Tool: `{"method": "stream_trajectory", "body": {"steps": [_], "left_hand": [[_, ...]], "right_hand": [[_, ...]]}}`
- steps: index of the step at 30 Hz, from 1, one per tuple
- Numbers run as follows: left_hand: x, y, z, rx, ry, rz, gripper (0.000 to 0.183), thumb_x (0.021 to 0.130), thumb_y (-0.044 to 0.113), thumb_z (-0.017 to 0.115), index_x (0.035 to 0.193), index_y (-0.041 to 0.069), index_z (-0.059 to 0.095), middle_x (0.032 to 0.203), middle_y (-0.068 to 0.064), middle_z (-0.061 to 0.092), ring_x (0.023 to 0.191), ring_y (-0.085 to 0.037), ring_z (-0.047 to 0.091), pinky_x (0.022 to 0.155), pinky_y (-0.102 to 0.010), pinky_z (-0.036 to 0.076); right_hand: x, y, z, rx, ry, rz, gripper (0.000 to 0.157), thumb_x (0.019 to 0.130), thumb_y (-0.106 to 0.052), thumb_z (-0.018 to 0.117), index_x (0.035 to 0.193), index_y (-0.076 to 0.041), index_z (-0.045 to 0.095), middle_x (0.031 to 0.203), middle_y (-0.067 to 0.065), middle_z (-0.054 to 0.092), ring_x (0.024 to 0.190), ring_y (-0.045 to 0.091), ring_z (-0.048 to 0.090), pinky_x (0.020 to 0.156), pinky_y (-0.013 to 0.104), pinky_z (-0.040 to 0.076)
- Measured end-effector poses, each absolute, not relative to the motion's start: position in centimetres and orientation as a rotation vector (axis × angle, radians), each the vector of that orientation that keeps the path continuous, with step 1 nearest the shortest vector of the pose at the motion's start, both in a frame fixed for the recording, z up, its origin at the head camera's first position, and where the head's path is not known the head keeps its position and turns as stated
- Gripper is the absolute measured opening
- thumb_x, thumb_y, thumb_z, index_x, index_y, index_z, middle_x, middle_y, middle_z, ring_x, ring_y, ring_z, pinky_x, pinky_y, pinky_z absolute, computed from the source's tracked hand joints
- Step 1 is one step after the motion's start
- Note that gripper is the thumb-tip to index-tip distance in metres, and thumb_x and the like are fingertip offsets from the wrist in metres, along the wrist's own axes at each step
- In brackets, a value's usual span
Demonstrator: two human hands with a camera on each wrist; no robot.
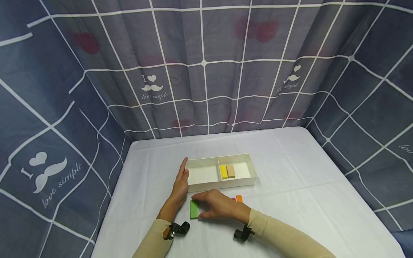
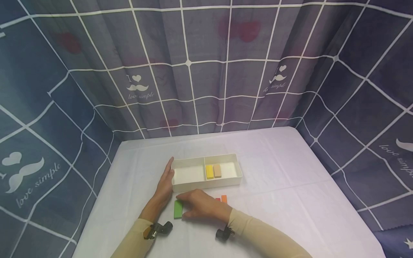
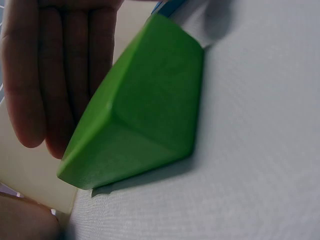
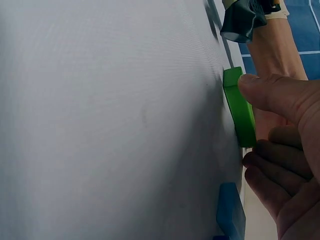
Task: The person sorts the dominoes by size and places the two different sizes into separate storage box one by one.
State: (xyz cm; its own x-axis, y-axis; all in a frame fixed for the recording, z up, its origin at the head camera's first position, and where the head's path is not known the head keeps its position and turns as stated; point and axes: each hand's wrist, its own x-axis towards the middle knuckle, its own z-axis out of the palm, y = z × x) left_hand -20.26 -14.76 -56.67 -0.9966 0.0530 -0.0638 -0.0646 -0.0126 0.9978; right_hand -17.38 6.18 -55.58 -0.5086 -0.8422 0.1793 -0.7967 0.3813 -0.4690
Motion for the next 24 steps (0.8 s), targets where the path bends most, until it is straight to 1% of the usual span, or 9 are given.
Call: {"method": "stream_trajectory", "body": {"steps": [9, 15, 19, 24], "left_hand": [[-20.32, -14.7, -56.67, -0.012, 2.142, 2.188, 0.057, 0.121, 0.027, 0.028, 0.177, 0.035, 0.018, 0.183, -0.007, 0.022, 0.171, -0.033, 0.013, 0.137, -0.064, 0.005], [-20.39, -14.74, -56.78, -0.001, 2.143, 2.187, 0.057, 0.121, 0.027, 0.028, 0.177, 0.037, 0.018, 0.183, -0.008, 0.021, 0.17, -0.033, 0.013, 0.137, -0.064, 0.005], [-20.34, -14.74, -56.8, 0.006, 2.143, 2.187, 0.057, 0.122, 0.027, 0.027, 0.176, 0.039, 0.018, 0.183, -0.008, 0.02, 0.171, -0.033, 0.012, 0.136, -0.065, 0.005], [-20.28, -14.68, -56.71, 0.01, 2.146, 2.184, 0.057, 0.122, 0.027, 0.027, 0.176, 0.039, 0.018, 0.183, -0.008, 0.02, 0.171, -0.034, 0.012, 0.136, -0.066, 0.005]], "right_hand": [[-17.07, 5.8, -55.56, -1.492, 2.512, -0.787, 0.065, 0.089, -0.028, 0.094, 0.145, -0.008, 0.069, 0.141, -0.001, 0.075, 0.133, 0.006, 0.066, 0.115, 0.022, 0.05], [-16.99, 5.55, -55.91, -1.531, 2.502, -0.807, 0.062, 0.088, -0.028, 0.095, 0.143, -0.009, 0.071, 0.136, -0.003, 0.077, 0.126, 0.003, 0.068, 0.112, 0.017, 0.05], [-16.88, 5.43, -55.92, -1.539, 2.504, -0.813, 0.061, 0.088, -0.028, 0.095, 0.141, -0.008, 0.071, 0.134, -0.003, 0.077, 0.122, 0.003, 0.069, 0.11, 0.016, 0.051], [-16.83, 5.32, -56.0, -1.555, 2.52, -0.815, 0.059, 0.089, -0.026, 0.093, 0.14, -0.008, 0.071, 0.131, -0.003, 0.077, 0.118, 0.002, 0.069, 0.108, 0.016, 0.052]]}}
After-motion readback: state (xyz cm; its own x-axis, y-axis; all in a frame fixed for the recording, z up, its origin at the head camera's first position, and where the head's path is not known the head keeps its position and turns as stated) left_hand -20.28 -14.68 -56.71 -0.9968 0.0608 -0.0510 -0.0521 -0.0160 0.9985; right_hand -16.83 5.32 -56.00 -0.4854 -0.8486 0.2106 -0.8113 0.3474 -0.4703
